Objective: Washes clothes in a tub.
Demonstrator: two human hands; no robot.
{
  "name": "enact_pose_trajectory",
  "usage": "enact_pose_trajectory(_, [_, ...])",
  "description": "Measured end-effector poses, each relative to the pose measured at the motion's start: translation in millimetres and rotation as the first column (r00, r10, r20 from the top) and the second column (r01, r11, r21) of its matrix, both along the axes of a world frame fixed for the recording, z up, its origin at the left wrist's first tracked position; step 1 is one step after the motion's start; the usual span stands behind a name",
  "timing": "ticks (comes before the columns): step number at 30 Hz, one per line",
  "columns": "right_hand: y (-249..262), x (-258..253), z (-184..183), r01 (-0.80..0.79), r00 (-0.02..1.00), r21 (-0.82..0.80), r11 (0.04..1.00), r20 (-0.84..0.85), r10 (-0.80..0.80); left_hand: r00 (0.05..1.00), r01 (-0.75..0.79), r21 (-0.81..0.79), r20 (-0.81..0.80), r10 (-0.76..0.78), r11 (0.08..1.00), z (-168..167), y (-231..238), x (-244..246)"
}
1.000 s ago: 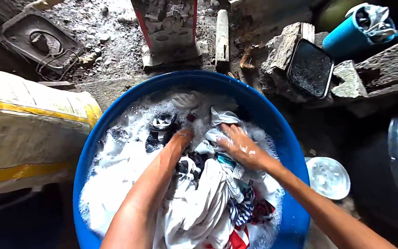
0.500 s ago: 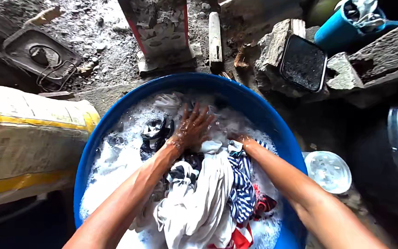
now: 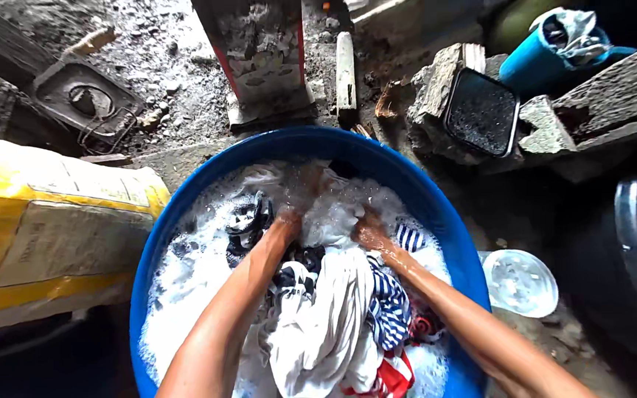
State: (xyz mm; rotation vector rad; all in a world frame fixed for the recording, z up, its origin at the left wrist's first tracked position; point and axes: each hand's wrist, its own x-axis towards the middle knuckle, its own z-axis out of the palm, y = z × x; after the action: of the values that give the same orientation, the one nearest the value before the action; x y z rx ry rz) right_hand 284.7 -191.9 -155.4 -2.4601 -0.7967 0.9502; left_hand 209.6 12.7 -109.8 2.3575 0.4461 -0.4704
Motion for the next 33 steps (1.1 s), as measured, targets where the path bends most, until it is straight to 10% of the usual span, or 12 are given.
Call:
enact_pose_trajectory(8, [-17, -9, 39, -0.086, 0.988, -0.337, 0.938, -0.148, 0.038, 0.931, 0.362, 0.120, -0.088, -0.354, 0.924, 23, -18, -24])
enact_pose_trajectory(12, [24, 15, 74, -0.212, 0.974, -0.074, 0.974, -0.097, 0.205, 0.941, 0.293, 0.120, -0.212, -0.263, 0.949, 18, -16, -28])
enact_pose_trajectory(16, [38, 7, 91, -0.352, 0.923, -0.049, 0.935, -0.186, 0.338, 0.998, 0.055, -0.199, 0.045, -0.047, 0.978, 27, -15, -29])
enact_pose_trajectory(22, [63, -12, 96, -0.090, 0.977, 0.144, 0.985, -0.179, 0.116, 0.914, -0.164, -0.379, 0.289, 0.285, 0.911, 80, 16, -39])
enact_pose_trajectory(27, [74, -25, 179, 0.238, 0.953, 0.613, 0.754, -0.296, -0.060, 0.879, -0.183, -0.417, 0.335, 0.338, 0.890, 124, 29, -45])
enact_pose_trajectory(33, [73, -39, 256, 0.218, 0.973, 0.710, 0.670, -0.105, -0.205, 0.720, -0.122, -0.469, 0.565, 0.403, 0.875, 181, 11, -44])
